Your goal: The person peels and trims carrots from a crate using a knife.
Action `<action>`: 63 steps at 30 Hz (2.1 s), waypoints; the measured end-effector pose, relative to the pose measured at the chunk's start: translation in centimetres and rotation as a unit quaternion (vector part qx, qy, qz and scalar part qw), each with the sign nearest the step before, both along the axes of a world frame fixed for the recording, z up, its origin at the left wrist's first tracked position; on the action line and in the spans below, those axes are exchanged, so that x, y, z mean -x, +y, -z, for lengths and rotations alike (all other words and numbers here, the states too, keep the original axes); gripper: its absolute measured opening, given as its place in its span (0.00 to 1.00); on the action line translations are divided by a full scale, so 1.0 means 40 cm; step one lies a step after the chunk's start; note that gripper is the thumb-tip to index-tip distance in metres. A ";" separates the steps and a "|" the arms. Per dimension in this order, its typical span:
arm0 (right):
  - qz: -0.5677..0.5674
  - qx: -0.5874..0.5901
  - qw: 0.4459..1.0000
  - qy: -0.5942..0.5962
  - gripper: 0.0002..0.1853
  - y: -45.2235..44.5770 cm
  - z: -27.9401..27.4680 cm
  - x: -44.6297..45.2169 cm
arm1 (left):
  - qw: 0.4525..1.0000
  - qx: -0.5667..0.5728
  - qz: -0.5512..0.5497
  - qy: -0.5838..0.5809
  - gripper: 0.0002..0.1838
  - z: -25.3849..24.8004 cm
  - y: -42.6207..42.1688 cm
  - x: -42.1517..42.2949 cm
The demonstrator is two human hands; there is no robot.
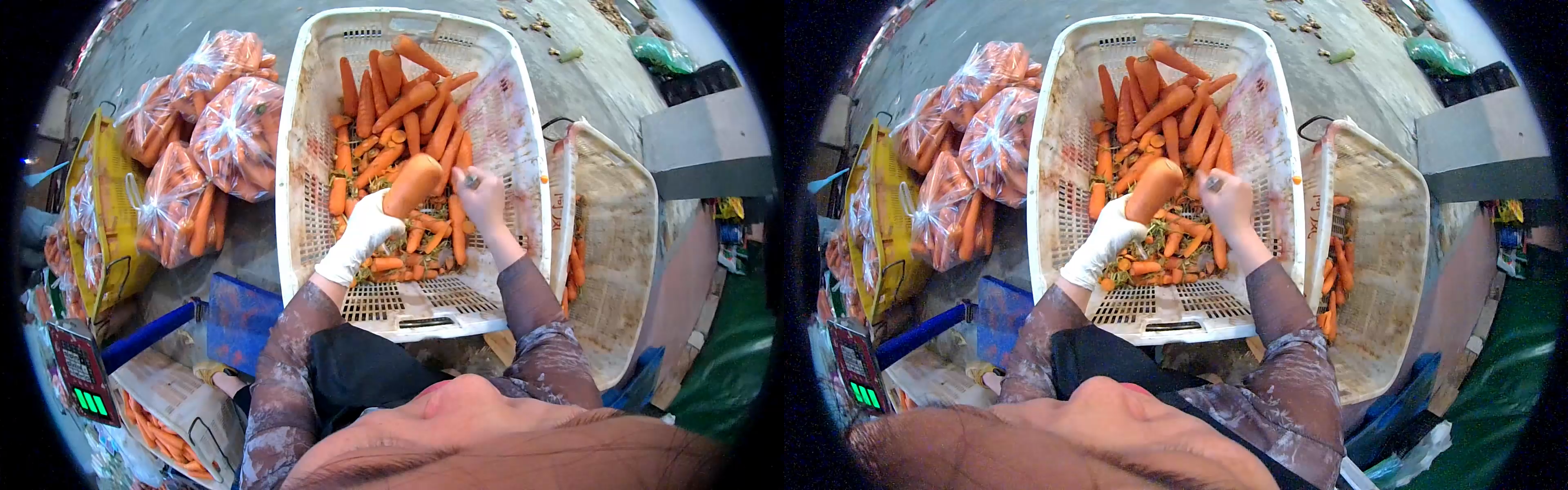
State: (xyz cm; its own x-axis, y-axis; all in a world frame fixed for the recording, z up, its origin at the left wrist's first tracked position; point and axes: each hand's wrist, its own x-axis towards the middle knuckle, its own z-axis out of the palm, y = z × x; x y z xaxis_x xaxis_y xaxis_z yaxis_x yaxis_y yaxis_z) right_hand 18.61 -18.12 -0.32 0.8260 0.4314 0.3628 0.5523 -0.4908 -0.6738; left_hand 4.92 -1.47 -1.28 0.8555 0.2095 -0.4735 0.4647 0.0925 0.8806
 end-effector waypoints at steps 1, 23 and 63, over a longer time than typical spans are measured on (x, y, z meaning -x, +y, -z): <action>-0.005 0.002 1.000 0.003 0.17 -0.009 0.041 -0.021 | 1.000 0.002 -0.005 0.003 0.27 0.008 -0.006 0.002; 0.292 0.285 0.890 0.204 0.28 0.245 0.437 -0.257 | 0.871 0.366 -0.327 -0.015 0.20 0.033 0.057 -0.002; -0.023 0.409 0.905 0.116 0.15 -0.026 0.211 -0.170 | 0.820 0.470 -0.026 -0.327 0.23 -0.094 0.039 0.035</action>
